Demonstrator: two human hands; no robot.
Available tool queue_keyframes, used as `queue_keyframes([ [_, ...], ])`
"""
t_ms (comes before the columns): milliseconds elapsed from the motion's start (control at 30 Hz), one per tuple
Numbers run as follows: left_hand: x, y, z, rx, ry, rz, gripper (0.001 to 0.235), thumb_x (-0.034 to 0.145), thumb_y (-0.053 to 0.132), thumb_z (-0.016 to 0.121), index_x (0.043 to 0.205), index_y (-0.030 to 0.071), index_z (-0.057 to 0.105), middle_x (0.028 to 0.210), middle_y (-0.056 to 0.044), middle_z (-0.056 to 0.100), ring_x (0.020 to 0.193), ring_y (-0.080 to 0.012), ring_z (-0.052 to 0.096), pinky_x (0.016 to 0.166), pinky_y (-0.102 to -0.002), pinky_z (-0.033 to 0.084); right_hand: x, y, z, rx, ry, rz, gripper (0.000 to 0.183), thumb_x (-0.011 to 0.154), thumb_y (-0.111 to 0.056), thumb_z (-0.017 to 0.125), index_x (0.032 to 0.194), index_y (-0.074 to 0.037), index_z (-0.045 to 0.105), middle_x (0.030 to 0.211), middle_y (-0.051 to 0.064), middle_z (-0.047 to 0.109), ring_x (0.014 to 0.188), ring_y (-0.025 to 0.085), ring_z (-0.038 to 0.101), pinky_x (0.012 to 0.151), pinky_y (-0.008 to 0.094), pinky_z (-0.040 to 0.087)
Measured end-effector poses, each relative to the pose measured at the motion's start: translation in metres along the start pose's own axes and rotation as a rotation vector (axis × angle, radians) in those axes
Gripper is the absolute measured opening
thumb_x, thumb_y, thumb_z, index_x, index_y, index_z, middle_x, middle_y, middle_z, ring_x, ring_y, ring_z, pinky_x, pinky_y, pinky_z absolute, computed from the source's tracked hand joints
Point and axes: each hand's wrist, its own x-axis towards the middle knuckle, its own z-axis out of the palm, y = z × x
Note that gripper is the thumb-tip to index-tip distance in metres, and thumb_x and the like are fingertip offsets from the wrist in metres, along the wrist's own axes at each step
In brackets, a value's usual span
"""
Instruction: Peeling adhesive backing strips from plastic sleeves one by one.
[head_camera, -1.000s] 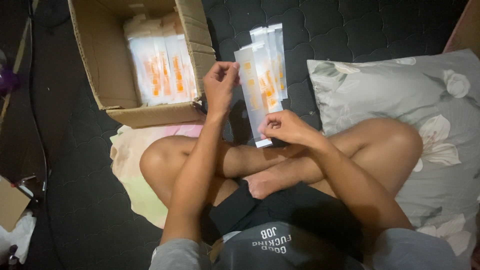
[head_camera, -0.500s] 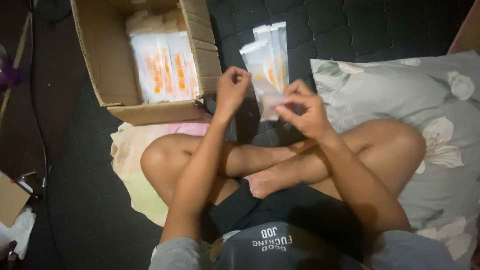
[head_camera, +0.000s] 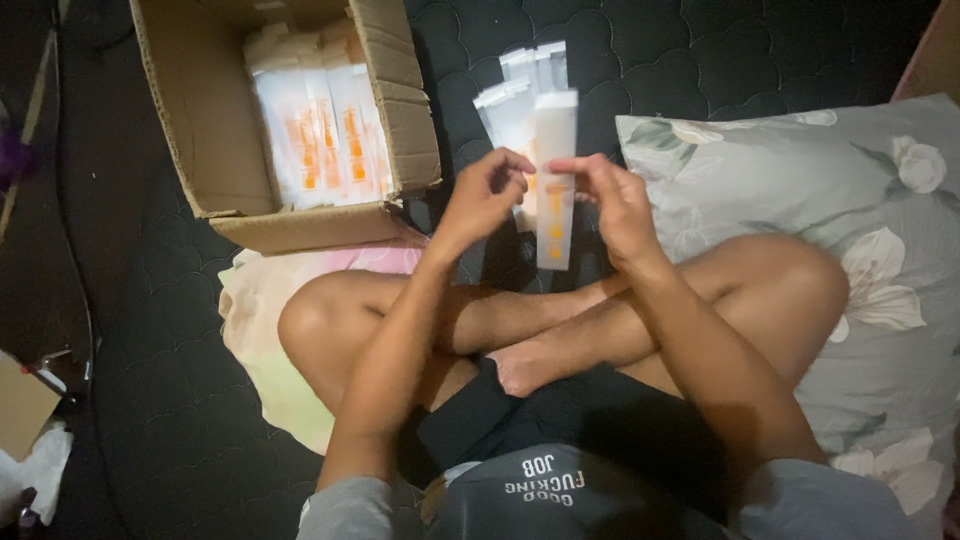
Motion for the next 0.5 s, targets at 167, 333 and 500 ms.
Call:
queue_keyframes([
  [167,0.001,0.013,-0.002,-0.167,0.042,-0.006,0.015,0.091,0.018,0.068,0.103,0.009,0.074,0.079,-0.009,0.073,0.072,-0.0182,0.071,0.072,-0.03,0.054,-0.005,-0.017,0.014,-0.116,-0.073,-0.002,0.024,0.103,-0.021,0.062,0.118,-0.007,0.075,0.099,0.006,0.075,0.084,0.006,0.064,0.078,0.022,0.057],
  [333,0.002,0.01,0.001,-0.159,0.124,-0.034,0.009,0.093,0.018,0.074,0.091,0.009,0.072,0.069,-0.005,0.07,0.066,-0.0135,0.066,0.066,-0.027,0.051,-0.004,-0.012,0.015,-0.142,-0.096,0.02,0.02,0.099,-0.011,0.068,0.117,-0.005,0.076,0.092,0.007,0.073,0.08,0.006,0.061,0.074,0.021,0.058],
  [500,0.009,-0.001,-0.007,-0.128,0.278,-0.048,0.012,0.092,0.022,0.078,0.092,0.011,0.073,0.073,-0.006,0.069,0.066,-0.0147,0.065,0.066,-0.03,0.053,-0.01,-0.026,0.019,-0.199,-0.208,0.117,0.022,0.094,-0.007,0.073,0.116,-0.006,0.077,0.098,0.007,0.076,0.085,0.006,0.064,0.078,0.024,0.06],
])
